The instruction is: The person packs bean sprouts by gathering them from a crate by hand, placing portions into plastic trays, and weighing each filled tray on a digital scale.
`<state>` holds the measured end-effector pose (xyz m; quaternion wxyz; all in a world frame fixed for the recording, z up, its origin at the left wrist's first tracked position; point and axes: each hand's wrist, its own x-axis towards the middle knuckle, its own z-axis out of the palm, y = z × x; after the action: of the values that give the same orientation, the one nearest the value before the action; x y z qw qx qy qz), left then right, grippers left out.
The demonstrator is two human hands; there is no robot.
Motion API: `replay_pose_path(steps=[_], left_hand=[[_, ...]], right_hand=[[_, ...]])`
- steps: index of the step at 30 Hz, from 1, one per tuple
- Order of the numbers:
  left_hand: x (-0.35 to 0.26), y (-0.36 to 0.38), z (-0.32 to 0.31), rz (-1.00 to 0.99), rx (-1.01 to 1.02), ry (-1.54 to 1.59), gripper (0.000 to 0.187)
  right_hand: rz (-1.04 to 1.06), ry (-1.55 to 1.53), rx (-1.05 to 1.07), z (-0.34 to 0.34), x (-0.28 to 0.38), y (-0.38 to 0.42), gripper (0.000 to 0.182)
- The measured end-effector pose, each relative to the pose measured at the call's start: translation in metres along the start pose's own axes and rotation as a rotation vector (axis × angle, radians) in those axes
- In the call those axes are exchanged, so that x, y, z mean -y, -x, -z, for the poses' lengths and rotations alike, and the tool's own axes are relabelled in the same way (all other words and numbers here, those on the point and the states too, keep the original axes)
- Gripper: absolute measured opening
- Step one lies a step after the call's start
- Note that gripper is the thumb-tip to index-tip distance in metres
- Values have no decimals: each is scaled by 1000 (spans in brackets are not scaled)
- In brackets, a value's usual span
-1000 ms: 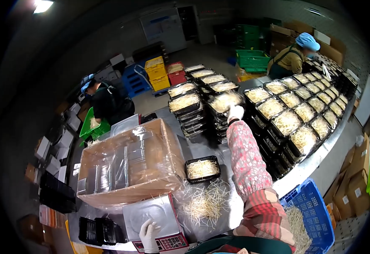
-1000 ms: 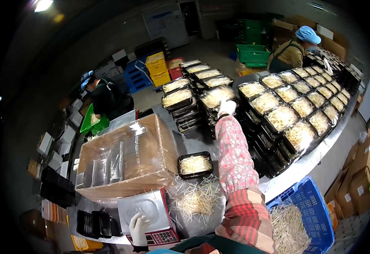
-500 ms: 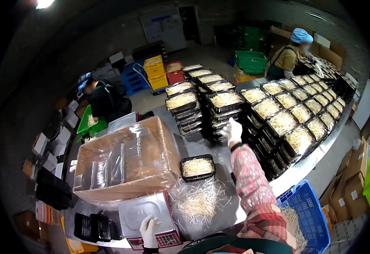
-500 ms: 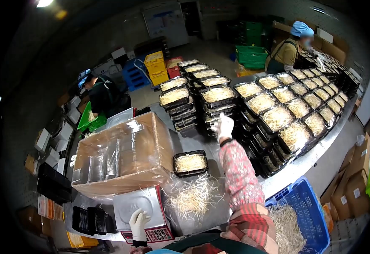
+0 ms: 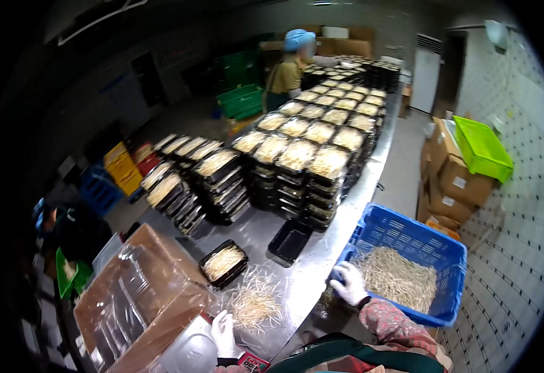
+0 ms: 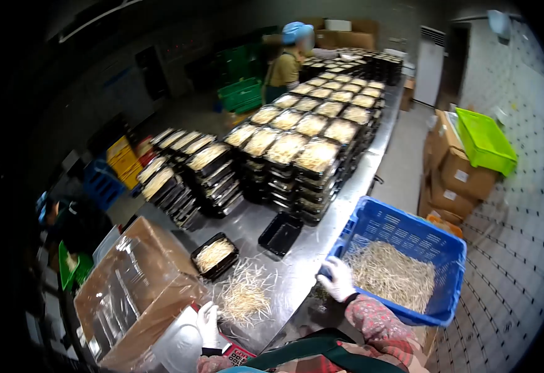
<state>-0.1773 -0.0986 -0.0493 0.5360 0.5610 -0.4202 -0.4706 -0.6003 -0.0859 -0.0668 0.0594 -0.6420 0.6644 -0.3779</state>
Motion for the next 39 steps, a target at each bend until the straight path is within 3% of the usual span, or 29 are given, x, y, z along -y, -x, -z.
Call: replay_pose_path(steps=[3,4,6,8,11,13,16,17,18,20,21,24,26,28,29,32,34,36,39], left_hand=[[10,-15,-51,-81,236,-44,35],[10,-14,-70,-119,331,-57,34],[-4,-2,-112,-59,520,-40,36],[-11,13,-151,13,650,-46,37],[-6,28,-202,103,866,109,43],[-10,34,-235,52,935,-10,45],[-2,32,-288,-79,1028,-87,47],[-13,35,-307,-84,1057,-137,49],[-7,36,-328,-81,1067,-134,50],[7,36,-368,-1,1127,-52,53],[3,37,-387,-43,1165,-110,55],[30,31,-441,-102,1245,-428,61],[61,22,-468,-248,1291,-612,71],[65,24,-490,-242,1380,-798,74],[77,23,-498,-343,1421,-896,78],[115,22,-522,-347,1634,-1207,87],[138,20,-532,-340,1791,-1399,96],[160,19,-541,-220,1856,-1543,98],[183,21,-551,-284,1828,-1618,101]], right_hand=[[-284,324,-93,52,-38,58,58],[-337,498,-33,66,-47,77,61],[-654,353,247,81,-54,103,55],[-484,385,207,76,-59,112,51],[-574,351,197,69,-61,107,51],[-595,277,220,76,-58,101,54],[-549,-104,350,92,-88,111,67],[-646,-317,504,111,-88,102,73],[-621,-601,417,120,-98,103,70],[-523,-412,431,136,-169,118,67],[-497,-303,341,163,-180,112,64],[-680,-315,-73,217,-254,136,64],[-797,-224,-219,246,-292,142,67],[-839,-191,-308,238,-345,161,67],[-905,-179,-277,243,-343,157,69],[-998,-105,-88,232,-358,153,80],[-1004,-22,197,221,-369,161,81],[-1087,155,463,210,-380,161,96],[-1110,286,717,205,-380,152,114]])
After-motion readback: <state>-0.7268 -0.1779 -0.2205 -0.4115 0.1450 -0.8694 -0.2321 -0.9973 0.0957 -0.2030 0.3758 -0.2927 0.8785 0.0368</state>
